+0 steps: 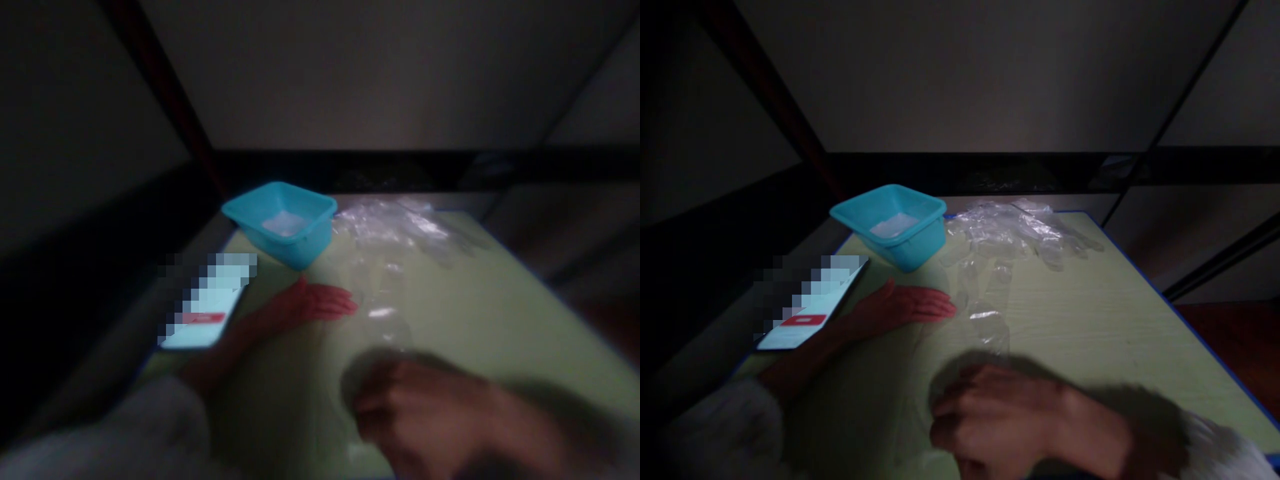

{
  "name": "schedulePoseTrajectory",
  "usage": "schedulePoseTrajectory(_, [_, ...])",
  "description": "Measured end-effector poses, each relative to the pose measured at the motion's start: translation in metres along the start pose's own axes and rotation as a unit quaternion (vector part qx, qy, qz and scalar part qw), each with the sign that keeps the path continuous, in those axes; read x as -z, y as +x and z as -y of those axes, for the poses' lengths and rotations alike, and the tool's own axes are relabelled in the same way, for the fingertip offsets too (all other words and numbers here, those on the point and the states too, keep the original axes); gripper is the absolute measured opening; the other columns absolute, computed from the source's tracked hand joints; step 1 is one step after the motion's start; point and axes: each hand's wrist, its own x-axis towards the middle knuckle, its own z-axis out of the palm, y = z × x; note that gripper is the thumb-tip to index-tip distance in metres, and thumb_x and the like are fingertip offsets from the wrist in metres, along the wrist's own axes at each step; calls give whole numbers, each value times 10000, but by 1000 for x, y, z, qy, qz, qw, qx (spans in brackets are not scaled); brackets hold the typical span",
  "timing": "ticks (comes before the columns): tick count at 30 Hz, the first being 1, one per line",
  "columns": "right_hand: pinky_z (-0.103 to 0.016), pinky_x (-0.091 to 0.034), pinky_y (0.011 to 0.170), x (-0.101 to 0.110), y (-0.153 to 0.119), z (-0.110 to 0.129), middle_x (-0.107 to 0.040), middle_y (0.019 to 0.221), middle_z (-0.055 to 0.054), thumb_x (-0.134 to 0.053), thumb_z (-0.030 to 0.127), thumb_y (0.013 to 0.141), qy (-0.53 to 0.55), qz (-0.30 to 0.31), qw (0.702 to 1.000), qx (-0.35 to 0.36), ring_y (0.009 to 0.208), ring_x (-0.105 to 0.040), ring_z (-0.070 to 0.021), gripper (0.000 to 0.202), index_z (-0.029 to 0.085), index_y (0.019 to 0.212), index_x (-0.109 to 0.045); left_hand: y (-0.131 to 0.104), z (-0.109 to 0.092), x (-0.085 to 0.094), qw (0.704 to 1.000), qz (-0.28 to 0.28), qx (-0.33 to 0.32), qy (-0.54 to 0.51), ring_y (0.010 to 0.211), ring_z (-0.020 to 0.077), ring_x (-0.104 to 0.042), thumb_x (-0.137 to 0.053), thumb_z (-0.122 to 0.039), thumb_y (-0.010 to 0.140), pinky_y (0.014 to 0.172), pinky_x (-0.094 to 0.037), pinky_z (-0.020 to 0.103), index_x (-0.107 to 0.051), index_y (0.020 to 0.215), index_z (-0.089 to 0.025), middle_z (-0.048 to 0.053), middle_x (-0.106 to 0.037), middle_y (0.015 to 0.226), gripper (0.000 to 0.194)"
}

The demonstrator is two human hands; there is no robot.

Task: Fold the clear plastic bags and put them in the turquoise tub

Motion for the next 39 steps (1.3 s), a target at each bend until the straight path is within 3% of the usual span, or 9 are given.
schedulePoseTrajectory(5, [-301,-464,790,-1,-1,-7,-602,788,-29,-540,145,722,128,-40,991,-16,783,-543,-162,57,183,722,-583,-4,-4,-2,994,-9,61,89,1290,269,-410,-283,-468,946,1094,-236,476,-498,1292,-113,147,-489,1355,541])
schedulePoseTrajectory(8, [-276,-465,745,1,-1,-18,-568,782,-19,-516,108,727,274,-78,958,-17,769,-530,-140,81,184,727,-546,-3,-9,-9,983,-41,77,162,1274,270,-425,-381,-407,926,1069,-298,432,-553,1251,-137,112,-512,1341,456])
schedulePoseTrajectory(13, [-248,-432,682,3,-2,-48,-542,825,-17,-558,178,780,532,-166,829,-35,775,-512,-114,30,166,763,-536,-1,-15,-18,983,-38,70,167,1248,299,-444,-338,-398,929,1026,-321,418,-562,1241,-116,72,-564,1284,477])
schedulePoseTrajectory(17, [-244,-418,757,2,-7,-65,-613,914,-38,-619,223,769,674,-201,710,-36,853,-561,-114,100,153,733,-556,1,-18,-23,967,-72,60,238,1232,324,-461,-511,-489,841,1013,-346,431,-602,1206,-153,79,-567,1285,504])
schedulePoseTrajectory(22, [-295,-476,769,4,-11,-74,-668,861,-32,-662,212,729,760,-254,589,-103,811,-630,-146,98,170,734,-574,3,-20,-25,947,-27,44,317,1260,331,-433,-665,-569,692,1032,-340,412,-600,1216,-180,93,-538,1318,656])
schedulePoseTrajectory(26, [-327,-496,802,8,-14,-82,-675,894,-11,-662,187,698,785,-304,517,-153,834,-644,-150,125,196,777,-566,6,-14,-23,920,-61,61,381,1220,304,-486,-641,-432,783,1015,-362,404,-612,1197,-207,75,-570,1285,472])
schedulePoseTrajectory(31, [-393,-478,866,15,-23,-88,-680,910,-16,-485,371,859,764,-373,483,-209,897,-647,-170,195,212,770,-555,9,-5,-18,947,-132,72,283,1108,286,-585,-551,-395,867,986,-397,431,-652,1132,-156,114,-652,1156,370])
schedulePoseTrajectory(35, [-454,-481,854,22,-37,-89,-687,950,-63,-327,579,896,728,-393,504,-247,939,-650,-219,449,208,927,-576,8,0,-13,975,-145,77,148,1078,279,-608,-559,-329,876,969,-417,428,-625,1159,-110,174,-626,1179,365])
schedulePoseTrajectory(39, [-410,-520,799,23,-45,-92,-690,977,-97,-416,520,889,701,-390,527,-280,901,-675,-224,381,189,1037,-531,5,5,-9,975,-183,70,103,1056,268,-620,-569,-312,867,969,-420,419,-657,1093,-110,160,-654,1135,316])
